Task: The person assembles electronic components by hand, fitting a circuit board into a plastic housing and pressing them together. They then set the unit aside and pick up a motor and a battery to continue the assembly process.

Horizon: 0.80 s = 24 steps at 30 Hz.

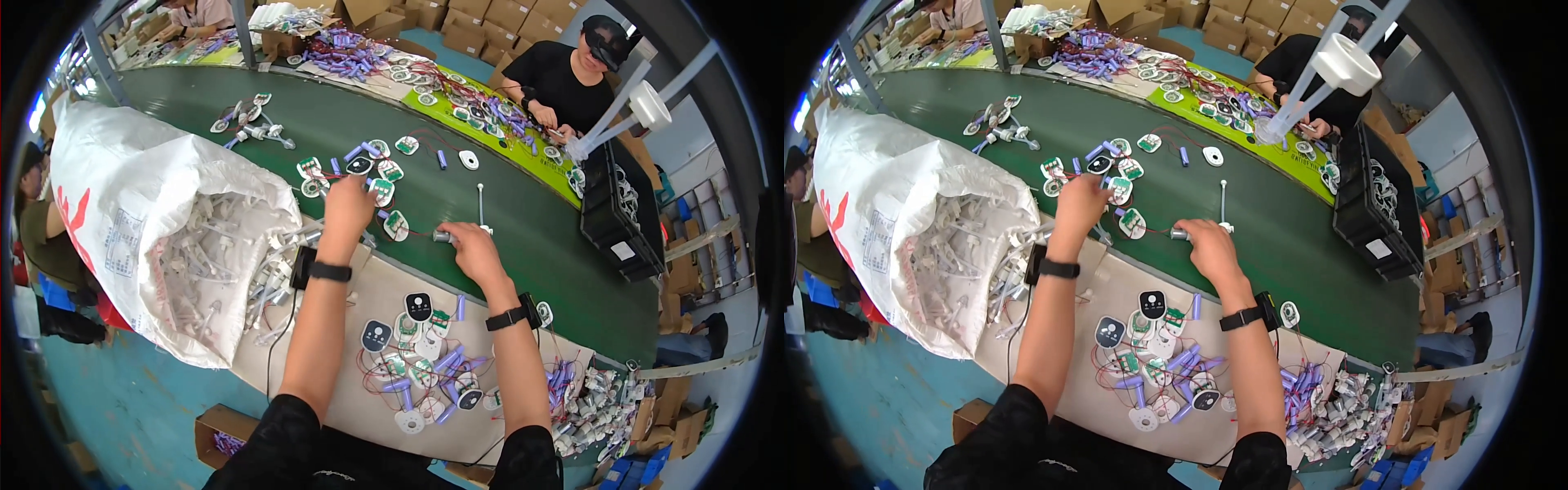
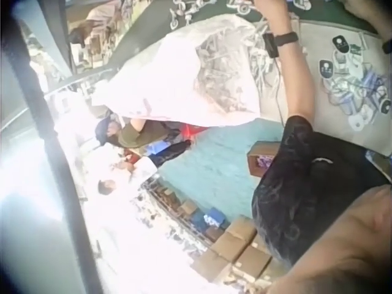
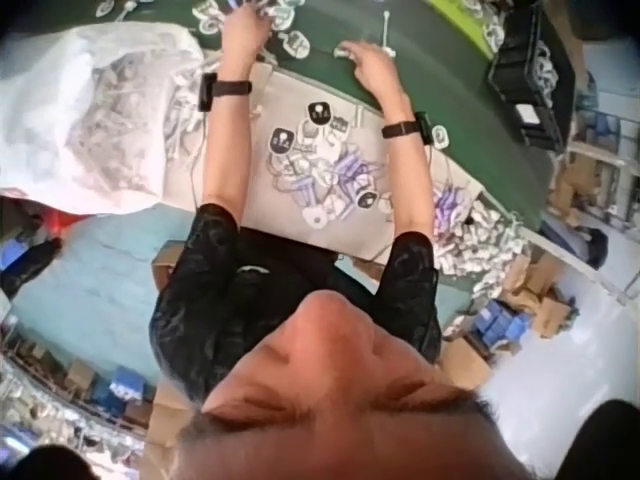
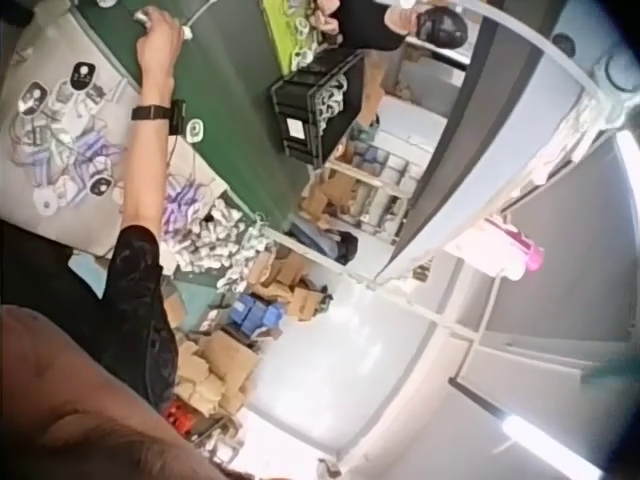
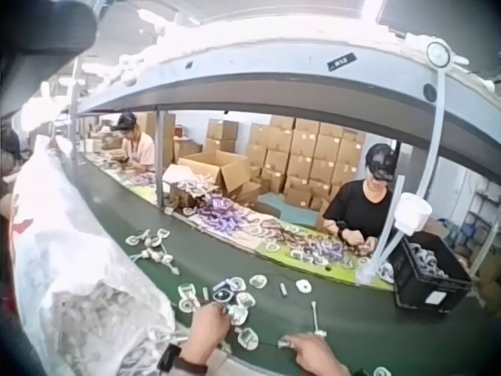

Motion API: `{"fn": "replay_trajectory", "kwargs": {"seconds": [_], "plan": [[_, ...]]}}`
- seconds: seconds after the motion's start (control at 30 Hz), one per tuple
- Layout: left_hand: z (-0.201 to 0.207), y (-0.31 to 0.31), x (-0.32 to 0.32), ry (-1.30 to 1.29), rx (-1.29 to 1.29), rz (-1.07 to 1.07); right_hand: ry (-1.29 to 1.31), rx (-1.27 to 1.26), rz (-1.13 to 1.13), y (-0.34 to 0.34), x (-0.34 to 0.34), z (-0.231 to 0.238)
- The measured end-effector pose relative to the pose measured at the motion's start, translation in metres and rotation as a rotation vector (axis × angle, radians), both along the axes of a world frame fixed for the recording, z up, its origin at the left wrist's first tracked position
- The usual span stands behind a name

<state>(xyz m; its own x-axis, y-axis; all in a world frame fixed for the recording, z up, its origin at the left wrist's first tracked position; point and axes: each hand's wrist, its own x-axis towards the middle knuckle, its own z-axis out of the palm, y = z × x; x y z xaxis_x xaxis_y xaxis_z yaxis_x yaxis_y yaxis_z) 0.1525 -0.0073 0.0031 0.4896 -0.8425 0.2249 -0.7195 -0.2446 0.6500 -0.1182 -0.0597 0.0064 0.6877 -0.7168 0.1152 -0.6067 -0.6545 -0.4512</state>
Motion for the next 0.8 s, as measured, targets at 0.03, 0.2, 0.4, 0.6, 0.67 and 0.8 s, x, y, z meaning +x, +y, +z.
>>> {"fn": "replay_trajectory", "kwargs": {"seconds": [0.03,0.2,0.4,0.6,0.67,0.8], "plan": [[-0.003,-0.009,0.004,-0.029,-0.061,0.024,-0.026,-0.006,0.021,0.0,0.004,0.0],[-0.03,-0.047,-0.03,-0.299,0.25,0.041,-0.038,0.038,0.028,-0.003,-0.014,-0.004],[-0.001,-0.007,-0.032,-0.466,-0.016,0.019,-0.213,0.097,0.042,0.053,0.027,0.093],[0.094,0.152,0.07,0.047,0.108,-0.153,-0.237,0.224,0.511,0.114,0.087,0.074],[0.081,0.183,0.083,0.017,0.125,-0.221,-0.146,0.118,0.539,0.138,0.111,0.049],[0.032,0.216,0.103,-0.187,0.052,-0.467,-0.214,0.006,0.644,0.178,0.148,0.016]]}}
